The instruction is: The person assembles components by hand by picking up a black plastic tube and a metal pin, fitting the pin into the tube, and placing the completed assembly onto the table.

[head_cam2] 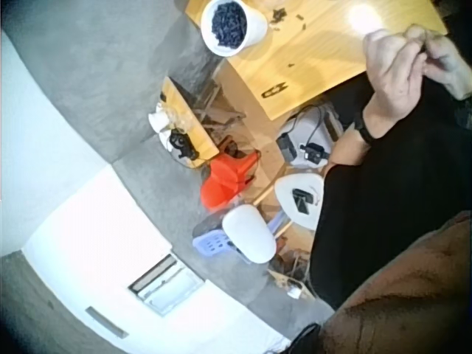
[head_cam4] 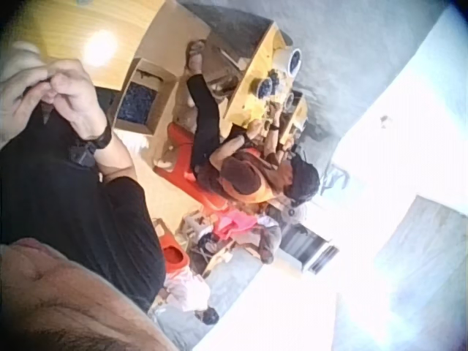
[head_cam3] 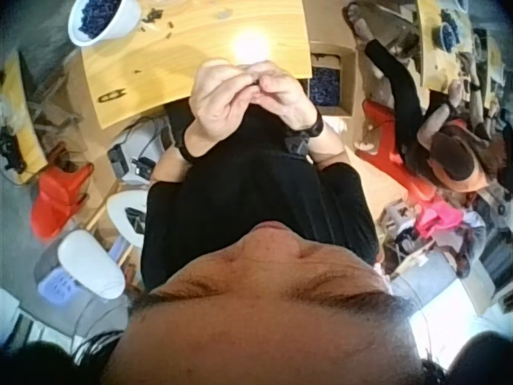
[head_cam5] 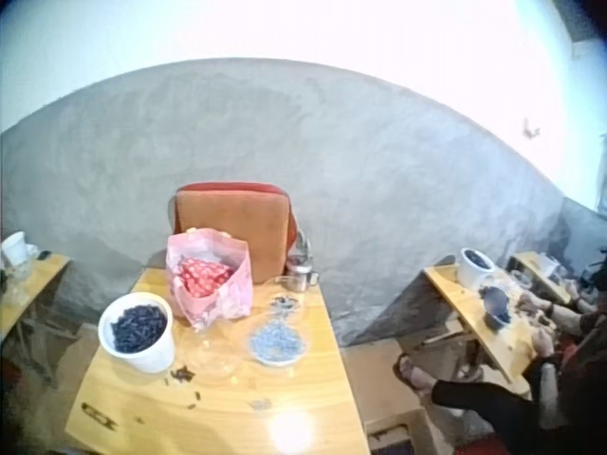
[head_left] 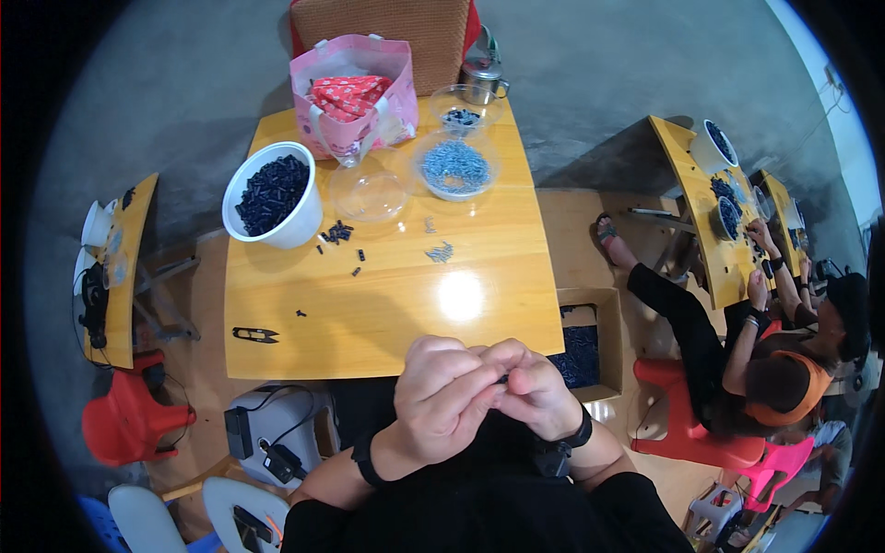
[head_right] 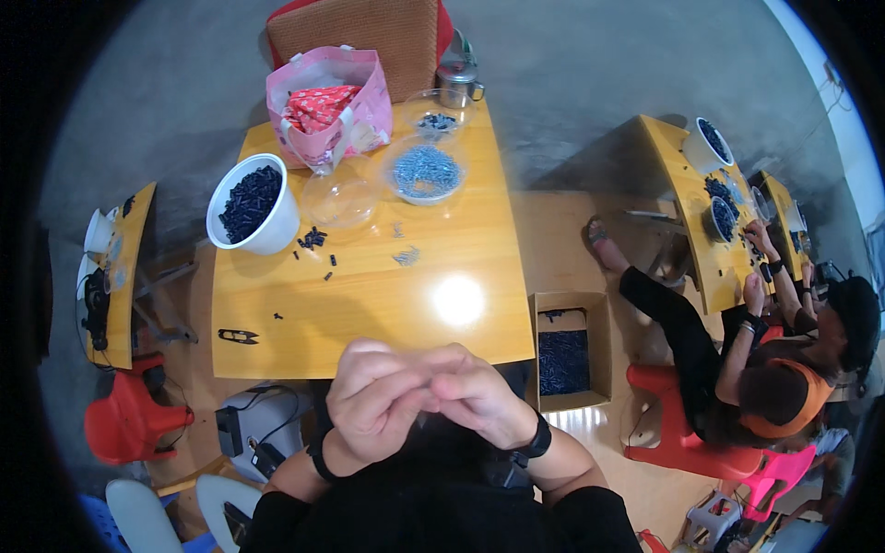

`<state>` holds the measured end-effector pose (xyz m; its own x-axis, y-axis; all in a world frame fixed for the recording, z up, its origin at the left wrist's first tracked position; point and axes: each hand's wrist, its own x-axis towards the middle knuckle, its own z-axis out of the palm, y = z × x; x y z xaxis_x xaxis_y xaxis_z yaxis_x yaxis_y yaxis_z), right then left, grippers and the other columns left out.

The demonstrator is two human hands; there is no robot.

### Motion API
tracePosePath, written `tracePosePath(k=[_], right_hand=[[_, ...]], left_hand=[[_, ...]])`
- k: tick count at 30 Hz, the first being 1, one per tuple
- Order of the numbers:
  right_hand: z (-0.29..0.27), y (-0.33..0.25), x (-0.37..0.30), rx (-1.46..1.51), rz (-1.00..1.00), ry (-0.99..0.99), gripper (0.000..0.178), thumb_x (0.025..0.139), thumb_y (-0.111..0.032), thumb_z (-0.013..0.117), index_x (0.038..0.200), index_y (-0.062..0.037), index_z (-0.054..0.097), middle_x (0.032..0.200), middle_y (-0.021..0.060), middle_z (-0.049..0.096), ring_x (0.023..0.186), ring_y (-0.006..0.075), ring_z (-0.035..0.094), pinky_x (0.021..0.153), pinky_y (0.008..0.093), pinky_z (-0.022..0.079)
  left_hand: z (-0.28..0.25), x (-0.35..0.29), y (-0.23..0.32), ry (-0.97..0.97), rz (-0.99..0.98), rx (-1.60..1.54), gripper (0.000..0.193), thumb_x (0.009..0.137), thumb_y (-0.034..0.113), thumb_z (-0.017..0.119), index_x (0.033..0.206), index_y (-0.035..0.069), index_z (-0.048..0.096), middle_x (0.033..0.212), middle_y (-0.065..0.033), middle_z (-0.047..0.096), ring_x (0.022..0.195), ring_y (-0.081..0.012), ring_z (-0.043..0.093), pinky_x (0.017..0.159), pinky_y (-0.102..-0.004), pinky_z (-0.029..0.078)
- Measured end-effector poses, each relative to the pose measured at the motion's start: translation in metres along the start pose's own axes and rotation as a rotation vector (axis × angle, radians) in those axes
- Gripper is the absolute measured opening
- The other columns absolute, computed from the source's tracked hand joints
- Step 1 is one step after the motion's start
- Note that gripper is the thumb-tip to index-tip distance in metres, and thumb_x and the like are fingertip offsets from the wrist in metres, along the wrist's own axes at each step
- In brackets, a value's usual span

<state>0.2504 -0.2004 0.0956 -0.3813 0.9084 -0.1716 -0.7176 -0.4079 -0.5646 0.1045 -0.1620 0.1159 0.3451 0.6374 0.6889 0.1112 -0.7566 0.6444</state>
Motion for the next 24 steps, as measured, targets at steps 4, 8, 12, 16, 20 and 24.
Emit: tracePosePath(k=[4,8,12,16,20,24], right_hand=[[-0.023,0.014,0.005,0.08,-0.004,-0.026,0.044,0.072,-0.035,0.072,0.09,0.0034,0.061,0.082,0.0095,0.059,0.07,0.0141,0.055,0.063,0.0241,0.042],[-0.047,0.006,0.007,-0.056,0.033,0.033,0.036,0.079,-0.024,0.068,0.096,0.007,0.06,0.081,0.0088,0.061,0.062,0.0107,0.048,0.058,0.0219,0.04],[-0.101,-0.019,-0.032,-0.721,-0.258,0.617,0.017,0.078,-0.011,0.068,0.091,-0.0002,0.063,0.079,0.0018,0.063,0.065,0.0071,0.056,0.059,0.0194,0.045],[-0.192,-0.022,-0.076,-0.971,-0.381,1.03,0.017,0.076,-0.007,0.07,0.087,0.0026,0.063,0.073,0.0008,0.06,0.063,0.006,0.054,0.06,0.0193,0.044],[-0.218,-0.019,-0.076,-1.415,-0.24,1.272,0.027,0.072,-0.009,0.073,0.093,0.0047,0.062,0.073,0.0031,0.061,0.062,0.0066,0.054,0.058,0.0209,0.045],[-0.178,-0.028,-0.039,-1.327,-0.358,1.204,0.029,0.071,-0.008,0.072,0.095,0.0043,0.062,0.074,0.0046,0.062,0.063,0.0081,0.055,0.059,0.0219,0.046]], left_hand=[[0.006,-0.01,-0.012,-0.002,0.001,-0.03,0.018,0.07,0.007,0.07,0.086,0.001,0.063,0.081,-0.0063,0.06,0.071,-0.0231,0.054,0.062,-0.0314,0.042],[0.008,-0.019,-0.034,-0.128,-0.122,0.028,0.023,0.068,0.005,0.07,0.089,0.003,0.063,0.083,-0.0079,0.06,0.074,-0.0257,0.056,0.063,-0.0321,0.043],[-0.031,-0.025,-0.087,-0.11,-0.522,0.173,0.018,0.071,0.007,0.066,0.088,0.0,0.062,0.079,-0.015,0.059,0.073,-0.03,0.058,0.068,-0.0354,0.047],[-0.069,-0.026,-0.147,-0.158,-0.716,0.45,0.016,0.071,0.008,0.067,0.083,0.0,0.062,0.075,-0.0147,0.059,0.067,-0.0298,0.058,0.062,-0.0366,0.046],[-0.066,-0.02,-0.177,-0.278,-0.647,0.617,0.016,0.069,0.004,0.068,0.082,-0.001,0.06,0.07,-0.0135,0.058,0.062,-0.0248,0.057,0.057,-0.0326,0.046],[-0.06,-0.02,-0.192,-0.346,-0.637,0.608,0.013,0.067,0.002,0.068,0.076,0.0,0.058,0.068,-0.014,0.057,0.06,-0.027,0.056,0.056,-0.0348,0.045]])
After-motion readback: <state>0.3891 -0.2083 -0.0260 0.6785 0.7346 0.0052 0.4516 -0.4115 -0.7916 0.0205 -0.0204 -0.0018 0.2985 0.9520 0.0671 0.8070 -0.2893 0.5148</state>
